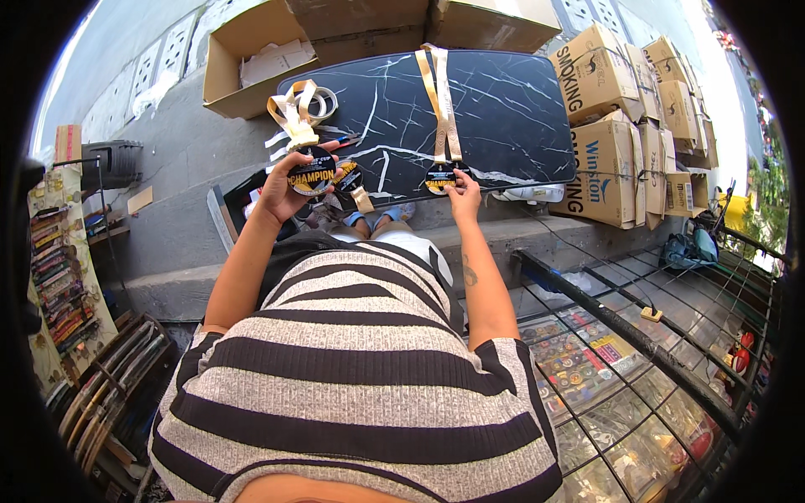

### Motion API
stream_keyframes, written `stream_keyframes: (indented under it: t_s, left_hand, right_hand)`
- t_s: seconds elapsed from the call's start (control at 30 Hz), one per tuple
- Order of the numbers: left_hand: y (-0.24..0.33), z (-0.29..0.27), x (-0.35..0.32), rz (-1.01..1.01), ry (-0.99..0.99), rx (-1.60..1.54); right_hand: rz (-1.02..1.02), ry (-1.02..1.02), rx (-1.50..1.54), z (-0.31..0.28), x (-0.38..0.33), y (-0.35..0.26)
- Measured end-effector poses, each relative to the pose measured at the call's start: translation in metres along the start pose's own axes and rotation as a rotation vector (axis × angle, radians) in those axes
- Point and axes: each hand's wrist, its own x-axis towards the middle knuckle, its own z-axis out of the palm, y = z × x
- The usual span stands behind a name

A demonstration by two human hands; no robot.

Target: The person assembles medals by cutting white tape into strips, attaching them to medal ribbons, and securing the ribbons to the medals. They then place the assembled medals into a cardboard box.

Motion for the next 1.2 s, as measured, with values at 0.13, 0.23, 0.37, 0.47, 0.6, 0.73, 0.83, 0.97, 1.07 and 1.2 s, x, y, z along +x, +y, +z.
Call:
stream_keyframes:
  t_s: [0.13,0.23,0.37,0.47,0.6,0.73,0.83,0.97,1.07,1.2]
  left_hand:
    - [-0.001,-0.005,-0.005,-0.003,-0.009,-0.005]
    - [0.0,-0.009,-0.008,-0.003,0.0,-0.007]
    - [0.002,-0.014,-0.01,0.001,-0.004,-0.016]
    - [0.003,-0.02,-0.011,-0.003,-0.003,-0.033]
    - [0.004,-0.025,-0.011,-0.02,-0.032,-0.053]
    - [0.003,-0.022,-0.012,-0.005,-0.045,-0.021]
    - [0.004,-0.01,-0.014,0.014,-0.029,0.022]
    - [0.004,0.028,0.0,0.256,0.05,0.237]
    - [0.004,0.066,0.028,0.275,-0.043,0.335]
    - [-0.008,0.12,0.085,0.375,-0.072,0.382]
  right_hand:
    - [-0.135,0.097,-0.279,0.003,-0.008,-0.013]
    - [-0.201,0.145,-0.421,0.009,-0.014,-0.023]
    - [-0.242,0.195,-0.449,0.018,-0.016,-0.023]
    - [-0.23,0.201,-0.503,0.022,-0.015,-0.018]
    - [-0.193,0.191,-0.553,0.02,-0.013,-0.013]
    - [-0.19,0.165,-0.661,0.017,-0.013,-0.024]
    - [-0.186,0.179,-0.587,0.025,-0.018,-0.06]
    - [0.149,-0.447,0.296,0.041,-0.023,-0.155]
    - [0.14,-0.981,0.739,0.034,-0.03,-0.224]
    - [0.148,-0.872,0.557,0.009,0.017,-0.272]
